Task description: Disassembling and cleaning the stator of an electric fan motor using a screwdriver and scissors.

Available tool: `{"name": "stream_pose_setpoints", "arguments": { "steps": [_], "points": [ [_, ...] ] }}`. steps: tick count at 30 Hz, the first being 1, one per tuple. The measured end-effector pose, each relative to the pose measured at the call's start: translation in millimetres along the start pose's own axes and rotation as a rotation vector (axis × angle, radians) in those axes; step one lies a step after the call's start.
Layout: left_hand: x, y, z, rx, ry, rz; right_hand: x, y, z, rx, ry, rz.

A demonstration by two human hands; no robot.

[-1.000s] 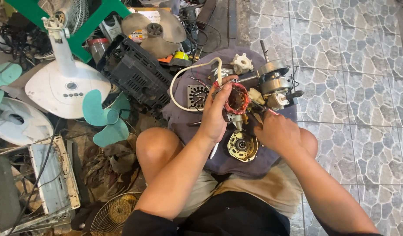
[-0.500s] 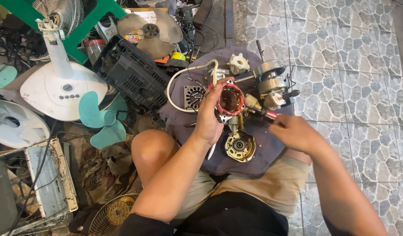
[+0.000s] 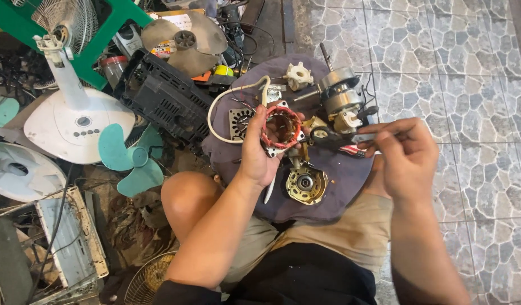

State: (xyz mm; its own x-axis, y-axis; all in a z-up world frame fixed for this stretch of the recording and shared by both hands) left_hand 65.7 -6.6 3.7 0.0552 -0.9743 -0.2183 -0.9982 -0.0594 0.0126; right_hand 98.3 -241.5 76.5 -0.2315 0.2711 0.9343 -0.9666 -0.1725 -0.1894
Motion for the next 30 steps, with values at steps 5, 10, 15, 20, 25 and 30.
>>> {"name": "stream_pose_setpoints", "arguments": {
  "steps": [5,10,15,20,25,30],
  "points": [
    [-6.5,0.8,-1.7,-0.091,0.065,0.094,-30.8,2.0,-17.8,-0.088,-0.337,-0.154],
    [-15.5,26.3,-42.0,0.051,-0.032,0.127,-49.9,25.5,-19.3,-0.027,-0.552,-0.301],
    [9.3,57.3,-4.2,0.006,-0.064,-0.044,-75.5,57.0,-28.8,-0.068,-0.845,-0.557],
    [15.9,60.4,6.0,-0.066,-0.042,0.009,-76.9,56.4,-35.5,-0.076,-0.991,-0.631],
    [30.8,63.4,22.8,-0.151,-0.039,0.092,-50.2,58.7,-56.4,0.025,-1.062,-0.674],
    [34.1,59.8,2.1,-0.105,0.008,0.138,-42.9,49.9,-65.1,-0.015,-1.2,-0.648]
  ]
}}
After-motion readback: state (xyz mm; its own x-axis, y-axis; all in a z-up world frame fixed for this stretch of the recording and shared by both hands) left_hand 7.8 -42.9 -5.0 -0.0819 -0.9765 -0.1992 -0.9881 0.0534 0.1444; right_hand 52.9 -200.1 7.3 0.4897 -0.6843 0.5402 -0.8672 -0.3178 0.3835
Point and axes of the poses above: each hand's wrist, its own y-axis away from the middle knuckle, its own z-axis out of the back of the hand, x = y × z, the point moved 7 cm from there along -y, towards the middle knuckle, and after that the axes turned 13 degrees about y, right-handed, at the moved point
